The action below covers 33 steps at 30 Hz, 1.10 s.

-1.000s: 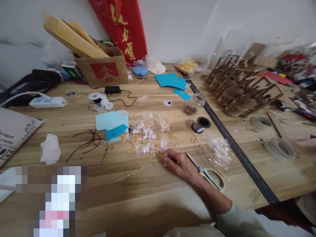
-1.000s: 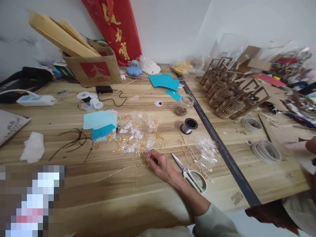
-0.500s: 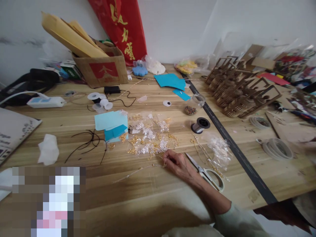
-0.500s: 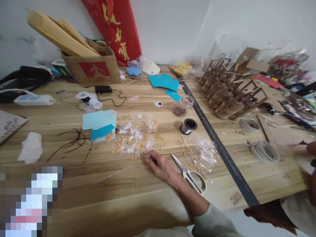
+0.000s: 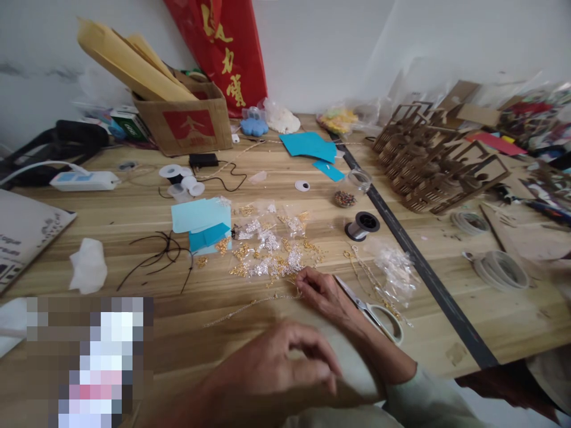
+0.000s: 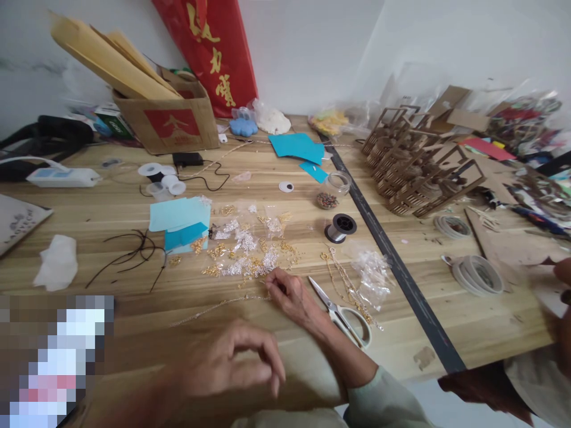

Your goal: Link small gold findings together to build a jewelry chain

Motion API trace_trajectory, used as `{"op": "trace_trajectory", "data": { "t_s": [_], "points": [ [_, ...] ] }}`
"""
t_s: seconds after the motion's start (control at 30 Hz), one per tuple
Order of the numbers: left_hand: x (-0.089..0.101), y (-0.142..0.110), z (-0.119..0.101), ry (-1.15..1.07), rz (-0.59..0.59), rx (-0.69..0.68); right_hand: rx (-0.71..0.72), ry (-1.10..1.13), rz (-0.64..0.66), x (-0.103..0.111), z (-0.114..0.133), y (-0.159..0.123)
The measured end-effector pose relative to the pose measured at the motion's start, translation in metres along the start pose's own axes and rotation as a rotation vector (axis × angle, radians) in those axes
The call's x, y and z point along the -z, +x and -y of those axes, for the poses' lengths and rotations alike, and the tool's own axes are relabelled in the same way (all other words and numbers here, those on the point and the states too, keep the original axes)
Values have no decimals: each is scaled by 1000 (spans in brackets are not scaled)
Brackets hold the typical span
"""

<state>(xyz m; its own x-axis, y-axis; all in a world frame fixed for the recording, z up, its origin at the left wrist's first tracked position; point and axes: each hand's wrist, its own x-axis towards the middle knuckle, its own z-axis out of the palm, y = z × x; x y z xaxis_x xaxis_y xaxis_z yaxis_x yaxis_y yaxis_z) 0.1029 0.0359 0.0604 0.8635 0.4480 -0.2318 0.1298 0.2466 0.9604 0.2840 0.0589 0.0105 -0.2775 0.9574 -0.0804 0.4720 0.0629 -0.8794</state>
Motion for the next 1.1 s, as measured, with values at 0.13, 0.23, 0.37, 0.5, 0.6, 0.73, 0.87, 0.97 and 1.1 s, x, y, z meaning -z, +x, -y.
{"op": "trace_trajectory", "data": {
  "t_s": [0.13, 0.23, 0.37, 0.5, 0.6, 0.73, 0.87, 0.97, 1.1],
  "points": [
    [26, 12, 19, 330, -473, 94, -1, -9, -16, 0, -2, 0],
    [37, 22, 35, 494, -597, 38, 0, 7, -17, 0, -4, 1],
    [41, 31, 42, 632, -628, -27, -23, 62, -12, 1, -7, 3],
    [41, 40, 40, 680, -607, -61, -39, 166, 1, 1, -10, 4],
    [41, 45, 41, 637, -608, -63, -39, 233, 0, 0, -11, 4],
    [43, 50, 46, 519, -618, -81, -32, 265, -21, -1, -11, 5],
    [44, 52, 51, 456, -647, -92, -30, 294, -5, -2, -11, 6],
    [43, 53, 53, 466, -665, -83, -25, 306, 12, -2, -10, 5],
    [43, 53, 54, 481, -692, -92, -20, 306, 22, -2, -7, 5]
  ]
}}
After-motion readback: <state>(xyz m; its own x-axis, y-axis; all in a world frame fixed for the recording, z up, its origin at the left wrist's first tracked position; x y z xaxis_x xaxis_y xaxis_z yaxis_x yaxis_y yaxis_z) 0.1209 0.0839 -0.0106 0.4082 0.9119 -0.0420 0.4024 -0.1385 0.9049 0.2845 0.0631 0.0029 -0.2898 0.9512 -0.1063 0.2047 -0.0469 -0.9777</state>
